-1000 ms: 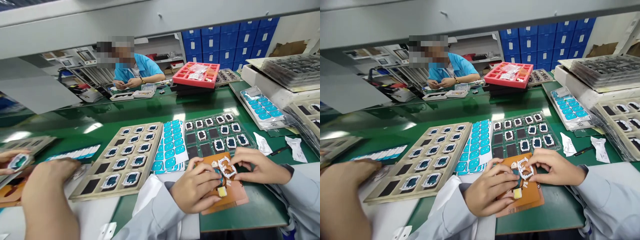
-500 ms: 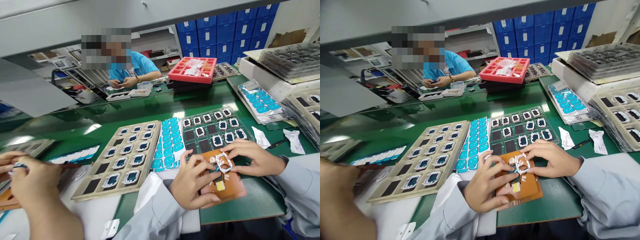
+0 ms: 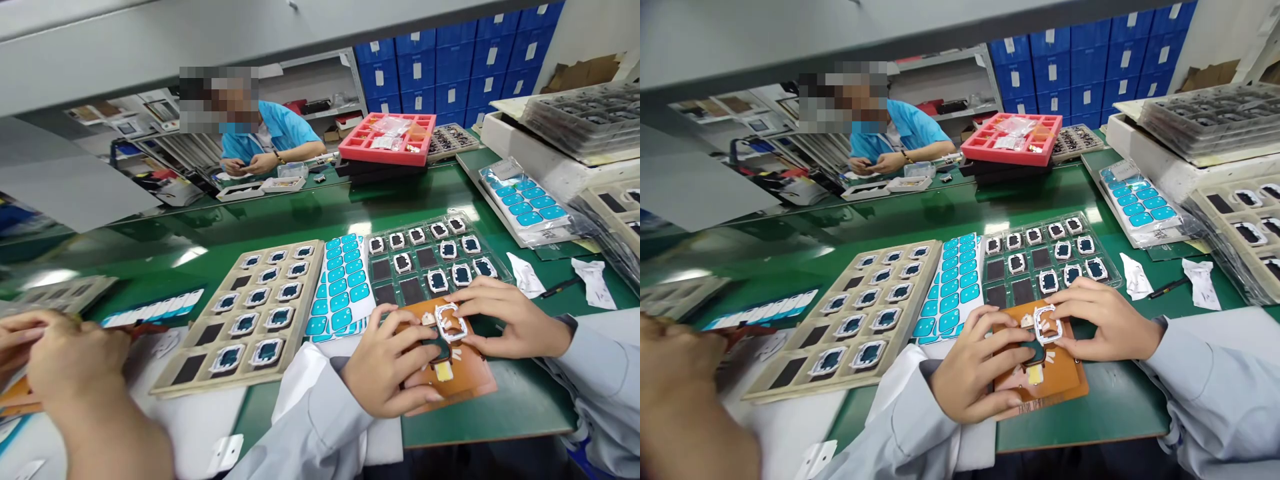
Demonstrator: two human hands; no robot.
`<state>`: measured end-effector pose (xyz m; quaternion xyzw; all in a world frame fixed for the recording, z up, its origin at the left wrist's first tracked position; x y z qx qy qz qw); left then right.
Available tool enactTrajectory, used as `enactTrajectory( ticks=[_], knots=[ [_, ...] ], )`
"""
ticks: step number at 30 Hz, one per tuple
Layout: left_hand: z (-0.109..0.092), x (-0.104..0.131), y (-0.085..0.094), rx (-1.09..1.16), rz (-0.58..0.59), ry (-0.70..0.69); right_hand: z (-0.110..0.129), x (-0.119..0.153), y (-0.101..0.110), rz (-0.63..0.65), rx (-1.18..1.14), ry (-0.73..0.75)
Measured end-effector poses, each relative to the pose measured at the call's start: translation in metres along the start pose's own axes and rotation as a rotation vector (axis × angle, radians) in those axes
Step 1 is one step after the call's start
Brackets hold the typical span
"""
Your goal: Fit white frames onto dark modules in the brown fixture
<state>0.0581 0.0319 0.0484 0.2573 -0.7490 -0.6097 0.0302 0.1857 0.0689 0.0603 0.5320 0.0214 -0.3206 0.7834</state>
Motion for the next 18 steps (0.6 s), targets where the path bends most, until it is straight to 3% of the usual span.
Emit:
enactTrajectory(
  ticks=[10,18],
  knots=[
    [-0.0024,0.0016,0.0043,0.020,-0.053,-0.052,0.0029,0.0008,0.0005,0.011,0.020,0.024],
    [-0.0011,0.0037,0.0092,-0.003,-0.111,0.003,0.0019,0.0014,0.0028,-0.027,0.070,0.010]
  ],
)
Point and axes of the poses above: each hand's wrist, its own x-axis away from the middle knuckle, its own y-axis out of the back of the hand, z = x × y, the point moved 10 cm from there along -x, towards the middle knuckle, and after that the axes turned 15 degrees about z, right-handed, at the moved point
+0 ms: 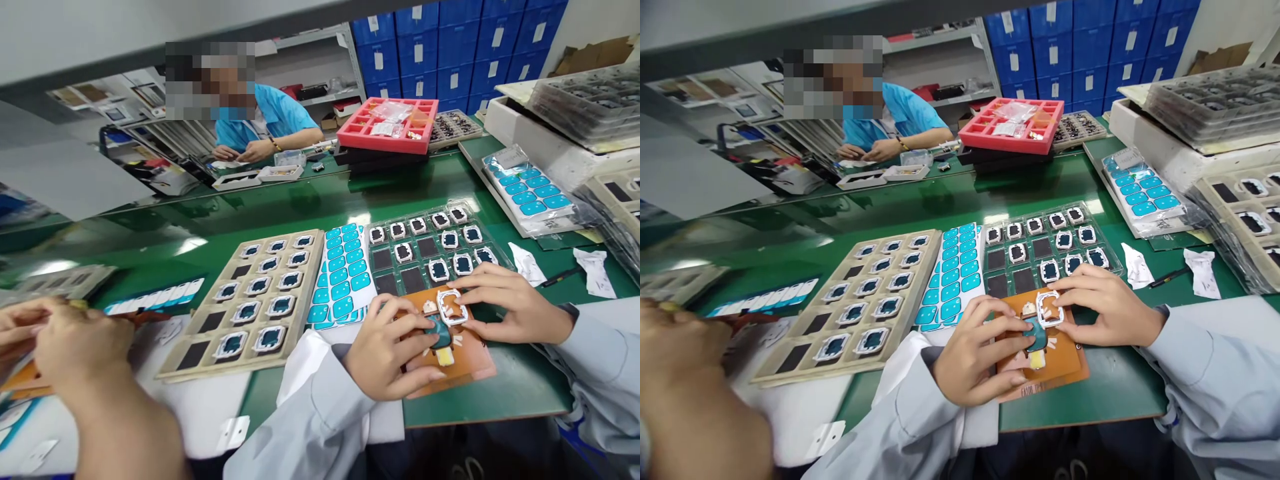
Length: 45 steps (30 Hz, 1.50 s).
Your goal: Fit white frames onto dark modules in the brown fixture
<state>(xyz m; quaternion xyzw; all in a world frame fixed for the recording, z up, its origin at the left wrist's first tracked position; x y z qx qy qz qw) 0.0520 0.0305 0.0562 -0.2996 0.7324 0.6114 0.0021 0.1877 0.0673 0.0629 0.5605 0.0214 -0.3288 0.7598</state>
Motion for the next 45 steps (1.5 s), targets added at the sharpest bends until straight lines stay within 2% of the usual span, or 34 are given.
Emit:
enactTrajectory(
  ticks=[7,10,13,15,20,29,33,36,39,42,43,45],
  knots=[
    [-0.004,-0.004,-0.003,-0.009,0.048,-0.024,0.002,0.001,0.002,-0.023,0.008,0.015],
    [-0.001,-0.002,0.006,0.033,-0.021,0.018,0.005,0.000,0.003,-0.030,-0.013,0.021],
    [0.009,0.003,0.016,0.059,-0.130,0.127,0.013,-0.003,-0.003,-0.012,-0.035,0.039],
    [0.014,0.005,0.017,0.042,-0.152,0.192,0.020,-0.005,-0.010,0.000,-0.026,0.047],
    [0.018,0.002,0.008,0.013,-0.087,0.246,0.027,-0.007,-0.018,0.004,0.037,0.029],
    [0.021,0.004,0.003,0.018,-0.053,0.284,0.023,-0.007,-0.022,0.060,0.030,-0.020],
    [0.031,0.006,-0.009,0.118,0.017,0.363,0.021,-0.008,-0.028,0.106,0.035,-0.029],
    [0.037,0.009,-0.011,0.253,-0.029,0.370,0.022,-0.008,-0.026,0.070,0.025,-0.023],
    [0.034,0.007,-0.016,0.357,0.004,0.310,0.019,-0.006,-0.024,0.002,-0.029,-0.049],
    [0.028,0.005,-0.022,0.305,0.099,0.262,0.008,-0.003,-0.025,-0.052,-0.182,-0.116],
    [0.031,0.006,-0.020,0.276,0.090,0.280,0.003,-0.001,-0.026,-0.074,-0.258,-0.137],
    [0.046,0.014,-0.008,0.206,0.005,0.403,-0.009,0.003,-0.030,-0.095,-0.432,-0.180]
  ],
)
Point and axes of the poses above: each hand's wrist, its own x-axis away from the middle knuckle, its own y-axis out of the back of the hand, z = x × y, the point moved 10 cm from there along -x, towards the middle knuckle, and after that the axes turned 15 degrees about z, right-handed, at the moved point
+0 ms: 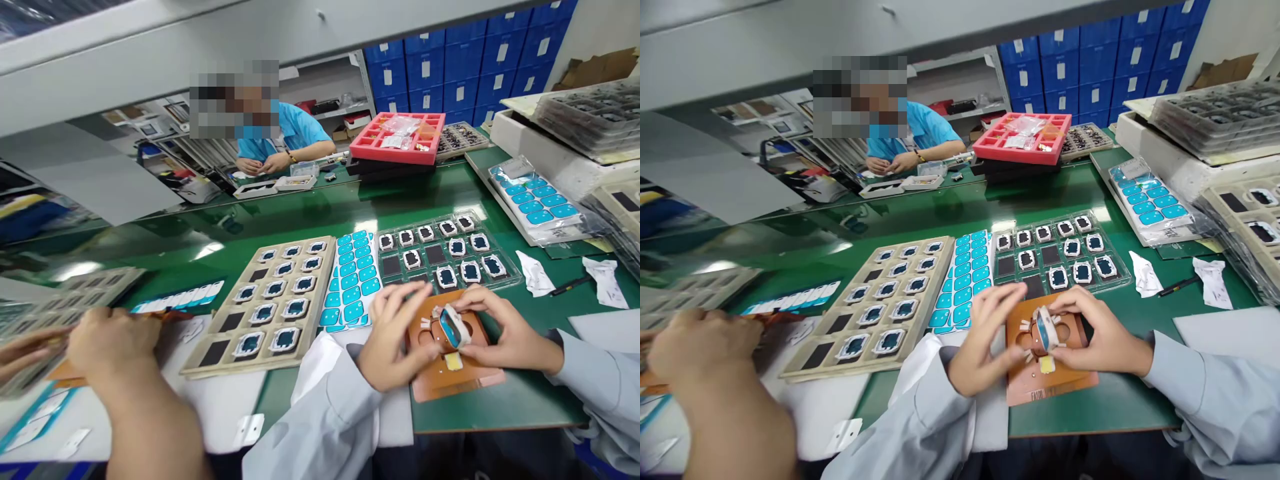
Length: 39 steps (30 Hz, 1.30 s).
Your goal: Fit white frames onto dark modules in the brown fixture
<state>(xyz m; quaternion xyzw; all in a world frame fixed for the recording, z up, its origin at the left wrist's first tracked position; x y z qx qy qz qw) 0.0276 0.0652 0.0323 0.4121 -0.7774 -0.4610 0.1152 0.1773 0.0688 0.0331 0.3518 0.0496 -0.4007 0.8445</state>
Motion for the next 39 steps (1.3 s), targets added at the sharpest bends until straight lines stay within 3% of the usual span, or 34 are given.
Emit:
enactTrajectory(
  ticks=[2,4,7,10,18,21,24,27,34,39],
  knots=[
    [0.026,0.006,0.021,-0.083,-0.138,0.220,-0.013,0.002,-0.001,0.011,-0.166,-0.047],
    [0.058,0.017,0.037,-0.186,-0.195,0.504,-0.023,0.003,-0.003,0.040,-0.299,-0.087],
    [0.096,0.033,0.046,-0.303,-0.123,0.842,-0.032,0.004,-0.005,0.068,-0.437,-0.132],
    [0.113,0.039,0.046,-0.346,-0.033,0.983,-0.039,0.004,-0.005,0.076,-0.503,-0.175],
    [0.131,0.030,0.036,-0.302,0.006,1.079,-0.040,0.007,-0.005,0.131,-0.492,-0.181],
    [0.141,0.030,0.033,-0.243,0.016,1.096,-0.046,-0.003,0.018,0.079,-0.418,-0.156],
    [0.148,0.034,0.034,-0.196,0.007,1.117,-0.057,-0.025,0.058,-0.049,-0.057,-0.160],
    [0.151,0.037,0.034,-0.171,0.006,1.127,-0.070,-0.054,0.076,-0.033,0.304,-0.201],
    [0.149,0.038,0.036,-0.146,-0.010,1.132,-0.097,-0.087,0.046,0.170,0.690,-0.239],
    [0.152,0.040,0.036,-0.108,-0.007,1.156,-0.092,-0.098,0.023,0.288,0.790,-0.168]
  ],
)
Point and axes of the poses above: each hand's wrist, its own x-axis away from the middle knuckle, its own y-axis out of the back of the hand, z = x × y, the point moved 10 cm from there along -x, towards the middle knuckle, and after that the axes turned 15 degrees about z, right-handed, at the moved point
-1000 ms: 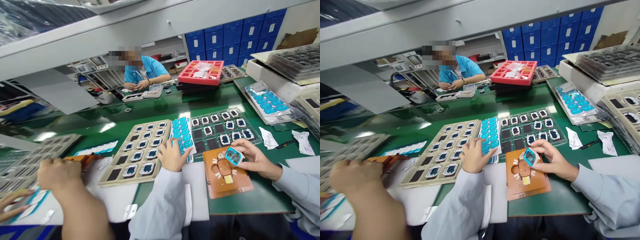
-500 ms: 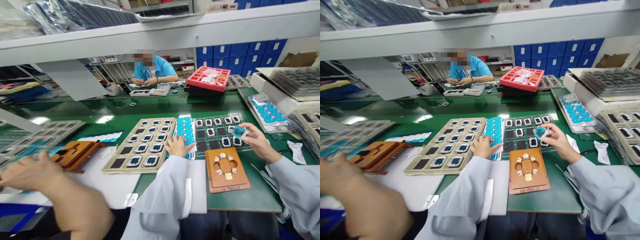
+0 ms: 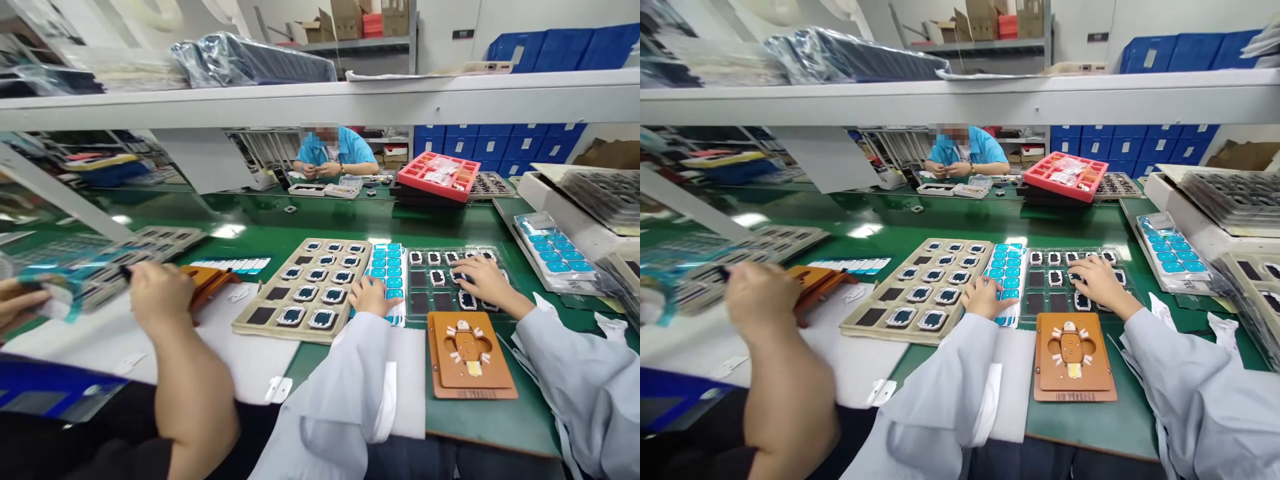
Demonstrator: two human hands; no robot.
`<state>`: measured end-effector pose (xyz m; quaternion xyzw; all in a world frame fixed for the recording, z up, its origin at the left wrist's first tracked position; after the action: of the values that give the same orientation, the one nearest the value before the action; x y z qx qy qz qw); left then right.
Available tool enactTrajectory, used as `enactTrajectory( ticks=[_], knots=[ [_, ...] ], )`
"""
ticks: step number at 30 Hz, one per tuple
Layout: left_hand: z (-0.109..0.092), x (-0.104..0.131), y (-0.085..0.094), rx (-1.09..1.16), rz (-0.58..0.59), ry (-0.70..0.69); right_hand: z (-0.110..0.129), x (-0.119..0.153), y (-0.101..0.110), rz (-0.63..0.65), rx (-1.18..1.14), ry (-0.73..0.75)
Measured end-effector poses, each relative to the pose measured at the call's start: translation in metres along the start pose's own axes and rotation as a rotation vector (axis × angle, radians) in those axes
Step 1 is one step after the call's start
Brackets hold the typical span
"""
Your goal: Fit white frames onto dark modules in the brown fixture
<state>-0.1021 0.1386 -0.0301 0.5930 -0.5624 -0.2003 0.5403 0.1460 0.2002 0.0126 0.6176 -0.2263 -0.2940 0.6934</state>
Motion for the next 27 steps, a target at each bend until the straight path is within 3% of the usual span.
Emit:
enactTrajectory(
  ticks=[6,11,14,17,21,24,27],
  knots=[
    [0.001,-0.001,-0.001,0.026,0.038,0.014,0.040,-0.018,-0.017,0.151,0.009,0.185],
    [0.000,0.002,0.002,0.024,0.038,0.013,0.038,-0.030,-0.022,0.147,-0.055,0.153],
    [0.000,0.002,0.001,0.019,0.045,0.002,0.033,-0.029,-0.011,0.086,-0.144,0.115],
    [0.001,0.001,-0.001,0.018,0.058,-0.009,0.037,-0.011,0.012,0.003,-0.224,0.103],
    [0.001,0.000,-0.002,0.031,0.059,-0.018,0.052,0.036,0.037,-0.041,-0.424,0.159],
    [0.000,0.001,-0.001,0.049,0.057,-0.021,0.048,0.070,0.040,-0.079,-0.618,0.152],
    [-0.003,0.004,0.001,0.057,0.050,-0.040,0.019,0.096,0.029,-0.189,-0.822,0.006]
  ],
)
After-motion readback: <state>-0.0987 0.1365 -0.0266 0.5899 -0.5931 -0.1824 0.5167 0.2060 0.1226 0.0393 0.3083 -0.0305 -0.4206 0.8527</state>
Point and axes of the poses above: each hand's wrist, its own x-axis away from the middle knuckle, its own y-axis out of the back of the hand, z = x × y, the point moved 10 cm from there along -x, towards the middle knuckle, and after that the axes turned 15 degrees about z, right-handed, at the moved point
